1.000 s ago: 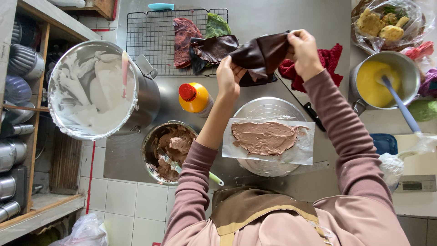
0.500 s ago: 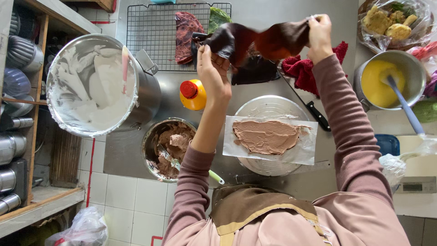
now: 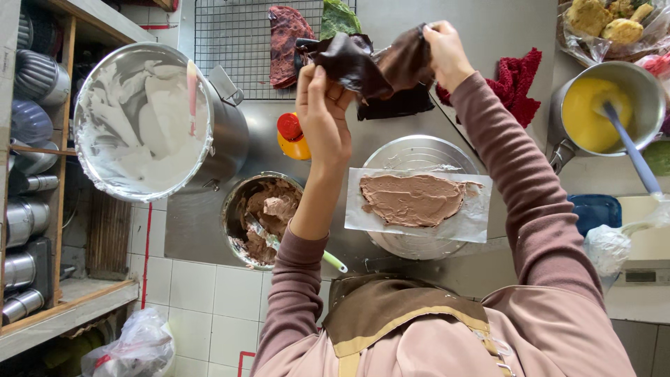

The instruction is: The person mixes chocolate syrup into whipped cream by hand in a bowl, then places a chocolate cake layer onto parchment paper and spreads the prepared chocolate cream over it using a small spatula.

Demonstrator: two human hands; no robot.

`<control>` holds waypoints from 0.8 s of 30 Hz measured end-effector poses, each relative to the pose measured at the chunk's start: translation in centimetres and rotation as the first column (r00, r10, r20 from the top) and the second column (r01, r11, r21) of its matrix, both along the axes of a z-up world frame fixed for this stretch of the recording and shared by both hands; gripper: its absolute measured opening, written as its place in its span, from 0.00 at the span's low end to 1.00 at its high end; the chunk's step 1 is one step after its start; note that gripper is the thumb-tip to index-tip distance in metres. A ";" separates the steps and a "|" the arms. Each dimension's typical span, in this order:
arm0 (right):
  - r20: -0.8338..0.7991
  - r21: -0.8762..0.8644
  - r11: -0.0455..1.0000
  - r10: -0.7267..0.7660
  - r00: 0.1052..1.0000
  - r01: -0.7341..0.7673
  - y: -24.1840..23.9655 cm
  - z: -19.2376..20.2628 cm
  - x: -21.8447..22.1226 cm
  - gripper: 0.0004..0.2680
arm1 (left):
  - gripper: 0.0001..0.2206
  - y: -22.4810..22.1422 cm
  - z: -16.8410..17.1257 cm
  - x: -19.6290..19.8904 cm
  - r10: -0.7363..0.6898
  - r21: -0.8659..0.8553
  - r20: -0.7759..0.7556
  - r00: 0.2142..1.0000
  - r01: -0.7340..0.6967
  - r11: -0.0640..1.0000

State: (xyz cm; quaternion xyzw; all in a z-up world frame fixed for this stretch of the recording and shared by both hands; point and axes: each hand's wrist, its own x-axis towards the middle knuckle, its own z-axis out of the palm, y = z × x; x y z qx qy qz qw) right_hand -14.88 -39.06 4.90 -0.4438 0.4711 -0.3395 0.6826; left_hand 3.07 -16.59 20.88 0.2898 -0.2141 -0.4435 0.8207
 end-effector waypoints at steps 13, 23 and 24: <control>-0.281 -0.642 0.632 0.334 0.900 -0.435 14.3 14.8 -4.1 0.15 | 0.16 -1.5 -2.9 -4.2 -0.433 0.195 0.440 0.786 0.387 0.901; -0.344 -0.729 0.575 0.163 0.925 -0.372 21.0 16.0 -9.5 0.10 | 0.29 3.9 -5.0 -4.1 -0.267 0.349 0.852 0.451 -0.107 0.931; -0.118 -0.633 0.714 0.295 0.948 -0.301 21.9 16.4 -9.8 0.11 | 0.32 4.6 -6.3 -3.9 -0.413 0.493 0.600 0.685 0.091 0.865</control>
